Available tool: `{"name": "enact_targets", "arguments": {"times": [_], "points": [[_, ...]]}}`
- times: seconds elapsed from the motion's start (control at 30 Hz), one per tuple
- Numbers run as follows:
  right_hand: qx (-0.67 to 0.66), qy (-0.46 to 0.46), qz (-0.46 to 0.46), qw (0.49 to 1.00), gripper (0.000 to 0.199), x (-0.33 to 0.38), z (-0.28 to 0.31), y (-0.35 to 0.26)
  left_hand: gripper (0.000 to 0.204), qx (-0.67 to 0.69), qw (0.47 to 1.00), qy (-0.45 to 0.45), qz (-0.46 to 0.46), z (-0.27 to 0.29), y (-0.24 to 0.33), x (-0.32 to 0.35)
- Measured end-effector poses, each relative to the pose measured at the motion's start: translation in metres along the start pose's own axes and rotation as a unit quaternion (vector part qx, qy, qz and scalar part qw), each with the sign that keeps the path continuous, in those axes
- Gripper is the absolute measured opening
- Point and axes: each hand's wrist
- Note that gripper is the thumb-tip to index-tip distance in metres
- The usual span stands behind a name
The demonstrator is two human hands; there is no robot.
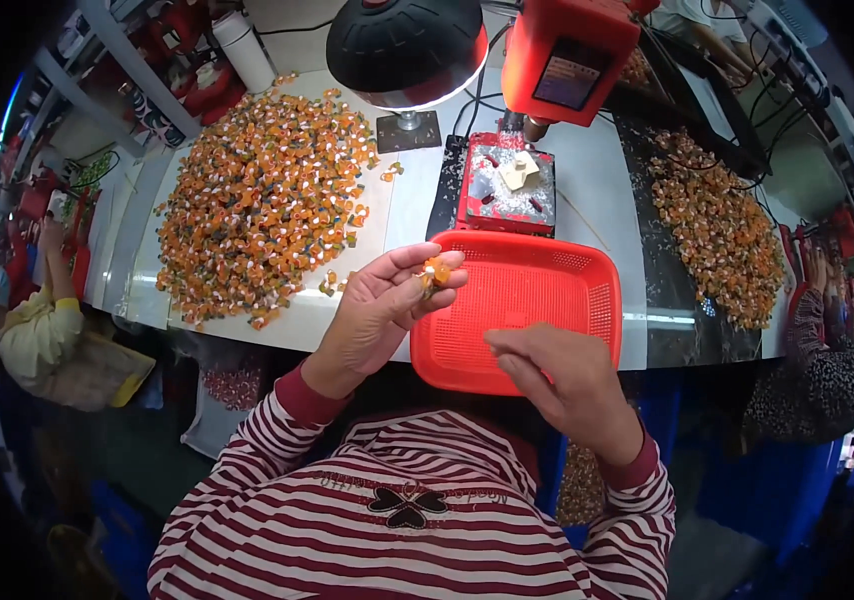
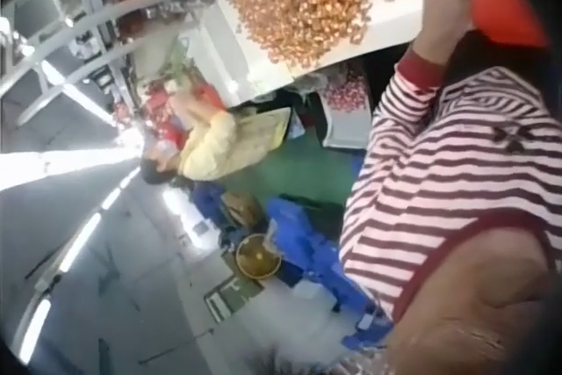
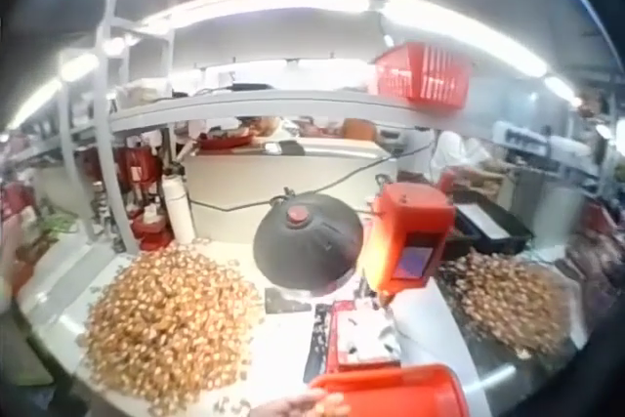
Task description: Assembling small plastic toy components using a manual press machine on a factory workbench.
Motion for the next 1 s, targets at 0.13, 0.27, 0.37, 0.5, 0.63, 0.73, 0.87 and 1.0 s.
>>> {"name": "enact_targets", "arguments": {"times": [0.13, 0.27, 0.37, 0.5, 0.63, 0.73, 0.87, 1.0], "points": [[0.046, 0.104, 0.07, 0.991, 0.029, -0.027, 0.009, -0.015, 0.037, -0.026, 0.998, -0.021, -0.049, -0.046, 0.012, -0.005], [0.151, 0.095, 0.13, 0.975, 0.035, -0.039, 0.02, -0.044, 0.042, -0.054, 0.997, -0.012, -0.06, -0.069, 0.026, 0.017], [0.122, 0.068, 0.14, 0.98, 0.035, -0.031, 0.026, -0.049, 0.043, -0.038, 0.998, -0.011, -0.049, -0.076, 0.026, 0.028], [0.056, 0.053, 0.121, 0.99, 0.032, -0.04, 0.027, -0.038, 0.044, 0.049, 0.999, -0.009, -0.01, -0.077, 0.022, 0.022], [0.039, 0.034, 0.148, 0.988, 0.027, -0.049, 0.03, -0.016, 0.043, 0.099, 0.995, -0.005, -0.008, -0.077, 0.014, 0.001], [-0.018, 0.032, 0.089, 0.995, 0.024, -0.057, 0.032, 0.002, 0.042, 0.023, 1.0, 0.007, 0.01, -0.071, 0.006, -0.017], [0.011, 0.047, -0.05, 0.998, 0.023, -0.057, 0.043, 0.028, 0.027, -0.296, 0.949, 0.008, -0.105, -0.056, -0.016, -0.046], [0.081, 0.081, 0.004, 0.993, 0.026, -0.062, 0.043, 0.08, 0.013, -0.366, 0.919, 0.019, -0.146, -0.056, -0.036, -0.083]]}}
Point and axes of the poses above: each hand's wrist, its own x-axis away from the middle knuckle, its own z-axis out of the back of the hand, y = z × x, and after that the axes turned 2 degrees about -x, right-handed
